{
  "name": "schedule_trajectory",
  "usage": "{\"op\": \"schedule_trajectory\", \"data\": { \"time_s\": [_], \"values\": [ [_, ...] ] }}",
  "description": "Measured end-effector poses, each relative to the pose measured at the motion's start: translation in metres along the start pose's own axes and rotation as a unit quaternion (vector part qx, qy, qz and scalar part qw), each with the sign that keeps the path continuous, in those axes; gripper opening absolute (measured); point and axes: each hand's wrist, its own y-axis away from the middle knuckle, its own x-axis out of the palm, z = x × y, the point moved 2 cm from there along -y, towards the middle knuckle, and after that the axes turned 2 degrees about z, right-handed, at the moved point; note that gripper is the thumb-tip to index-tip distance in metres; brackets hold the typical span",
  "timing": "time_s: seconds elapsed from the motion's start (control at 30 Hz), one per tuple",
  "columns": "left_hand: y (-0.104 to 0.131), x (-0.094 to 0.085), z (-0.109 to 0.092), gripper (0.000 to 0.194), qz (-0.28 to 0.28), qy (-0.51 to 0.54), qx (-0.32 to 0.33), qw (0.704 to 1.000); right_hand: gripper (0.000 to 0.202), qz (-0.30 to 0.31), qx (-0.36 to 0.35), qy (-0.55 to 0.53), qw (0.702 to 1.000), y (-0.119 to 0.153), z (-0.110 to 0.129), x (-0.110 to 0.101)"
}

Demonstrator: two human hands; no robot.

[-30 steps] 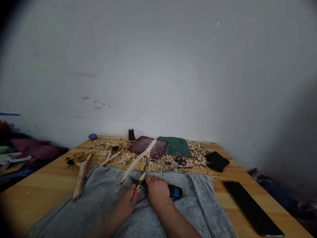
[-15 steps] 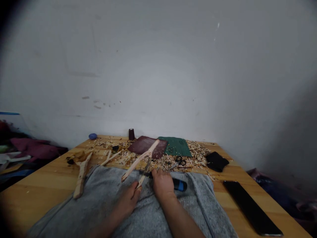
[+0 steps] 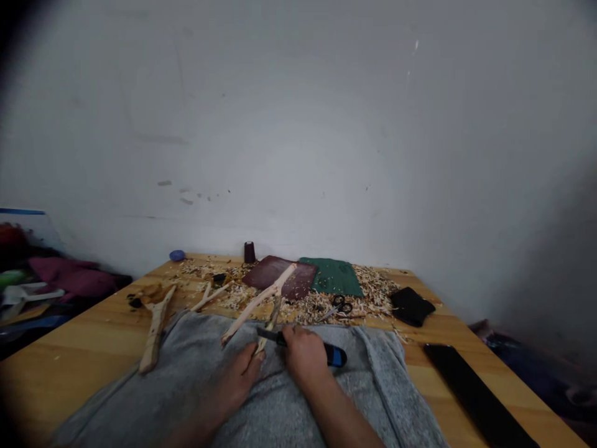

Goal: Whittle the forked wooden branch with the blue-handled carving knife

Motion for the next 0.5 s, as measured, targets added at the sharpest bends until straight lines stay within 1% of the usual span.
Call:
{"op": "schedule_trajectory", "data": {
  "time_s": [0.07, 0.23, 0.5],
  "values": [
    [-0.0013, 0.0005, 0.0008, 0.037, 0.003, 0.007, 0.021, 1.0, 0.024, 0.006, -0.019, 0.0, 1.0, 0.0025, 0.007, 0.0016],
    [-0.0004, 0.0006, -0.0021, 0.036, 0.016, 0.03, 0.021, 0.999, 0.025, 0.02, -0.036, 0.005, 0.999, 0.0043, 0.0115, 0.0054],
    [0.0012, -0.0015, -0.0018, 0.038, 0.025, 0.03, 0.034, 0.999, 0.026, 0.024, -0.007, 0.033, 0.999, -0.0021, 0.0118, 0.0093]
  ]
}}
